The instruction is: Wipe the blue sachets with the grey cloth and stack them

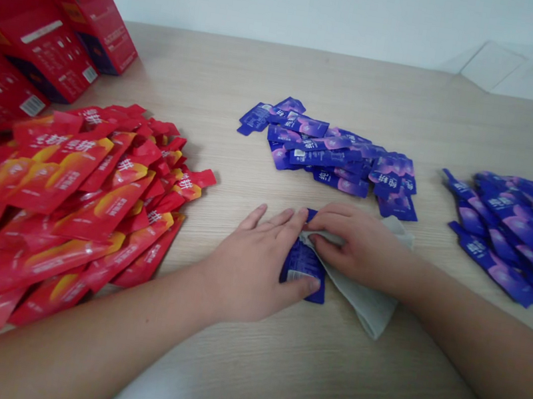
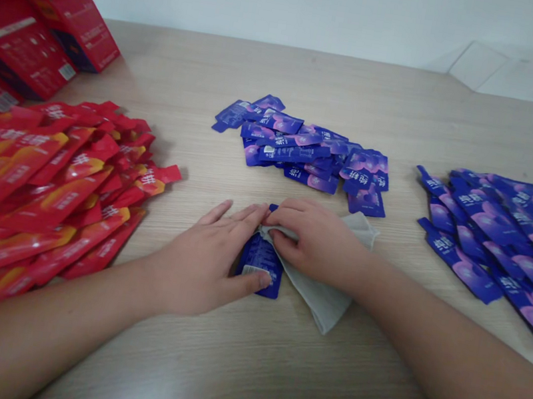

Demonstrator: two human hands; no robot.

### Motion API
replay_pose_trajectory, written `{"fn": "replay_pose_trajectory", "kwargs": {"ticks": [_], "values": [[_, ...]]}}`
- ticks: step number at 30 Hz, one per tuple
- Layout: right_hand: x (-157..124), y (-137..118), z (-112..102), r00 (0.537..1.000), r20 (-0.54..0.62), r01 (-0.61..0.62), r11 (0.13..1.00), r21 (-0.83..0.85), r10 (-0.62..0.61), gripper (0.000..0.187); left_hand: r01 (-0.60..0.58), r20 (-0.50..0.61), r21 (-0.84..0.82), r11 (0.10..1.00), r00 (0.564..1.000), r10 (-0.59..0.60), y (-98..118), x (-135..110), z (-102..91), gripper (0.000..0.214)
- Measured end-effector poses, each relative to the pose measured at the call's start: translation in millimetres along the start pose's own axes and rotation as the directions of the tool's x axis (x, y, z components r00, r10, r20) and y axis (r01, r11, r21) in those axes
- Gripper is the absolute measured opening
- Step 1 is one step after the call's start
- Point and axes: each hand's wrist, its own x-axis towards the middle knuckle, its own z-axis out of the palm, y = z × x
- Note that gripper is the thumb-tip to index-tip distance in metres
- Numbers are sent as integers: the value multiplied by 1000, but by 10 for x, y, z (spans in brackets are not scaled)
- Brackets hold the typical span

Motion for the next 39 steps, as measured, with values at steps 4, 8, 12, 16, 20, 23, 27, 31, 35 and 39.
{"fn": "replay_pose_trajectory", "kwargs": {"ticks": [4, 8, 12, 16, 20, 23, 27, 31, 35, 39], "values": [[-44, -36, -26, 997, -71, -5, 1000, 19, 6, 16, 30, -59, 40, 999, 998, -27, -15, 13, 79, 114], [-79, -179, -109, 999, -12, 53, 985, 162, -52, 16, 28, -63, 29, 999, 998, -26, -16, 19, 84, 113], [-57, -295, -124, 969, 215, 72, 971, 226, -122, 11, 34, -48, 12, 999, 998, -33, -6, 28, 45, 110], [-9, -281, -72, 982, 173, 57, 992, 116, -77, 11, 17, -50, 15, 1000, 999, -16, -5, 37, 36, 114], [26, -143, -50, 996, 77, 48, 999, 0, -48, 16, 17, -54, 38, 999, 998, -15, -8, 29, 51, 117], [35, 23, -42, 1000, 16, -1, 998, -70, 2, 17, 18, -51, 37, 999, 999, -17, -14, 26, 59, 117], [19, 173, -41, 998, -39, -47, 991, -123, 42, 15, 23, -56, 32, 999, 998, -21, -24, 33, 61, 118], [-27, 68, -103, 995, -102, -18, 982, -189, -2, 17, 24, -51, 37, 999, 998, -23, -28, 36, 60, 120], [-63, -200, -173, 997, -35, 63, 995, -76, -66, 15, 18, -65, 19, 1000, 998, -17, -28, 31, 64, 118], [-68, -354, -145, 979, 176, 70, 983, 167, -100, 11, 18, -59, 2, 1000, 998, -18, -21, 29, 60, 111]]}}
